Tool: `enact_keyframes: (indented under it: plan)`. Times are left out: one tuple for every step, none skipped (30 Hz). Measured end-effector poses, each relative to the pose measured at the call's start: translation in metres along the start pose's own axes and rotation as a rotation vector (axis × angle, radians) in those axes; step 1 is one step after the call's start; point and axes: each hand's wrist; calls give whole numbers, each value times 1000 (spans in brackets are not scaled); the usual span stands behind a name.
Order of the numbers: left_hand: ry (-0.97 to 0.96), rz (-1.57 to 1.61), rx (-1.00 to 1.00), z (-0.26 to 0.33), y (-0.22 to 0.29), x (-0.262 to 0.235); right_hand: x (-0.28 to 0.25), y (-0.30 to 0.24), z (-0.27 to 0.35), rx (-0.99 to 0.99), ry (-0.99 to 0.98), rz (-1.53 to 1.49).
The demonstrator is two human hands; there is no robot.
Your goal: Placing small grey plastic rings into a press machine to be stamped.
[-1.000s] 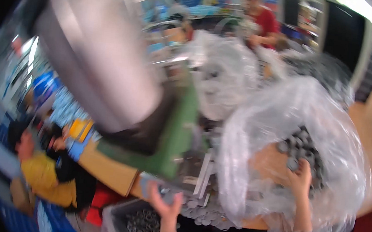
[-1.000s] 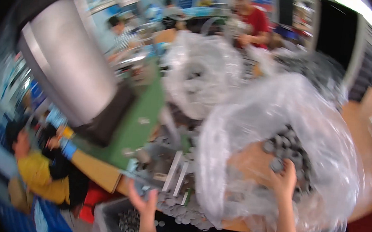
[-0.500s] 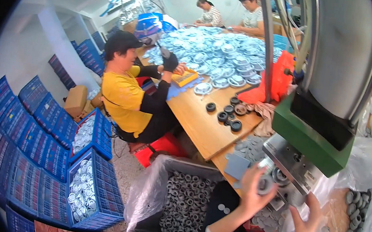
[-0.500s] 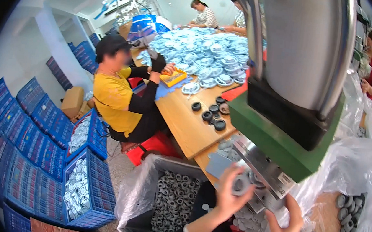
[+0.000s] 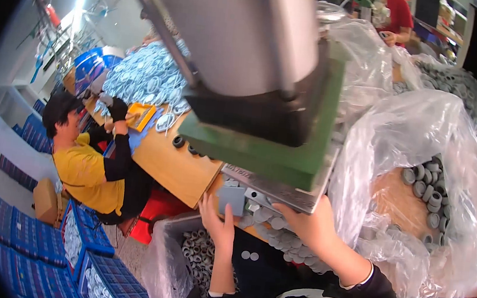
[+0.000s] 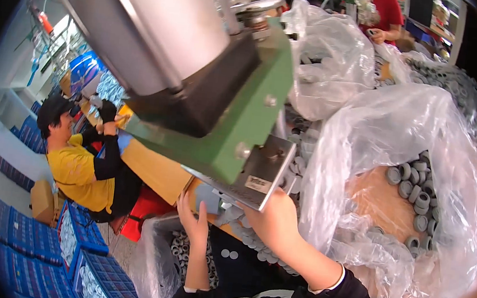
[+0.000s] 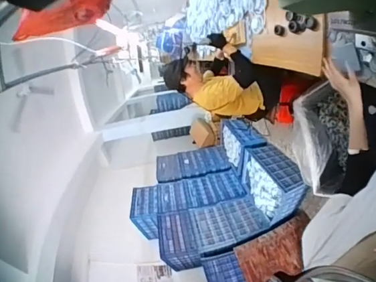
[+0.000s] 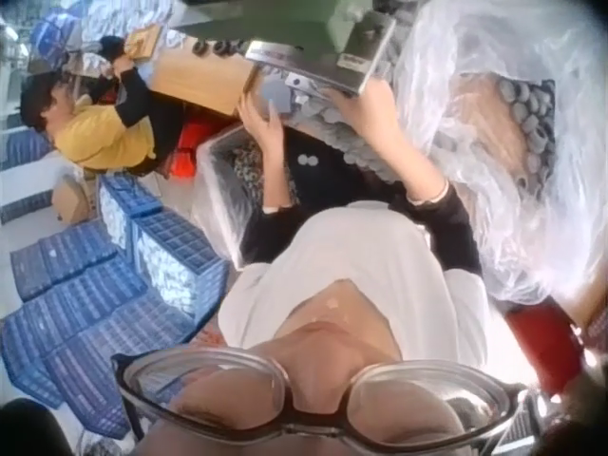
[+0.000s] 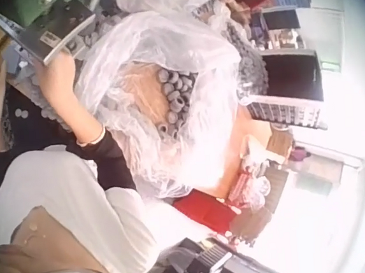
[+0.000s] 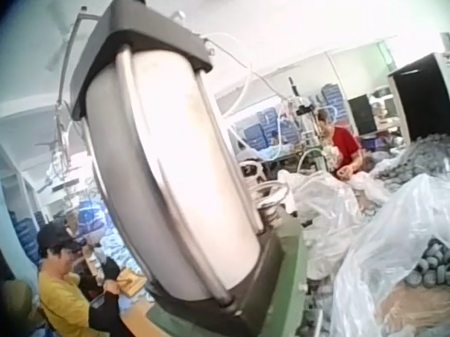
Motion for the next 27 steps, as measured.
enact_keyframes:
  plan:
    - [-15, 17, 25, -5, -2, 11, -6, 4, 3, -35, -28, -31]
    - [-123, -99, 95, -11, -11, 27, -11, 12, 10, 14, -95, -107]
    - [-239, -203, 180, -18, -15, 43, -20, 14, 21, 60, -92, -182]
    - [-210, -202, 184, -21, -12, 46, -34, 16, 33, 52, -88, -173]
    - [-225, -184, 155, -24, -19, 44, -49, 18, 45, 41, -86, -165]
    - [-218, -220, 136, -24, -27, 36, -61, 37, 55, -8, 53, -8]
    - [-210, -219, 141, -26, -31, 28, -78, 61, 66, -56, 185, 159]
    - [-231, -238, 114, -28, -22, 22, -110, 82, 74, 110, 227, 205]
    - [-191, -202, 181, -30, -32, 22, -139, 119, 85, 183, 385, 442]
    - [-167, -169, 194, -30, -31, 29, -171, 151, 101, 264, 541, 691]
    - [-224, -128, 146, -30, -30, 28, -196, 166, 109, 535, 512, 774]
    - [-184, -135, 163, -24, -41, 34, -212, 166, 111, 851, 437, 772]
    - [-140, -143, 179, -22, -42, 39, -225, 185, 115, 972, 398, 742]
    - [-141, -139, 191, -20, -43, 44, -234, 203, 121, 943, 375, 756]
    - [-69, -30, 192, -12, -30, 47, -238, 217, 127, 916, 347, 772]
    - [3, 81, 190, -3, -17, 46, -242, 225, 133, 921, 355, 773]
    - [-2, 96, 196, 2, 6, 44, -247, 228, 139, 905, 401, 748]
    - [32, 140, 233, 5, 34, 38, -250, 229, 142, 882, 440, 721]
    - [78, 158, 259, 4, 47, 27, -241, 225, 136, 865, 426, 711]
    - [72, 192, 339, -1, 47, 21, -232, 216, 132, 744, 509, 675]
    - [89, 169, 324, -4, 48, 15, -220, 207, 128, 619, 583, 631]
    - [57, 286, 361, -9, 56, 20, -217, 200, 131, 489, 618, 644]
    - [29, 403, 397, -15, 66, 22, -213, 189, 133, 478, 609, 650]
    - [41, 398, 388, -22, 78, 22, -205, 176, 134, 446, 557, 430]
    - [-28, 444, 365, -32, 96, 20, -196, 165, 132, 406, 501, 215]
    - [-95, 494, 345, -42, 118, 20, -183, 158, 132, 407, 491, 11]
    - [123, 641, 288, -46, 150, 22, -169, 153, 130, 407, 475, -191]
Point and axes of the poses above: each hand's wrist, its own z-axis away from the middle knuckle, its own x-axis out of the palm, y = z × x, and after that the axes turned 12 degrees about -y, right-handed
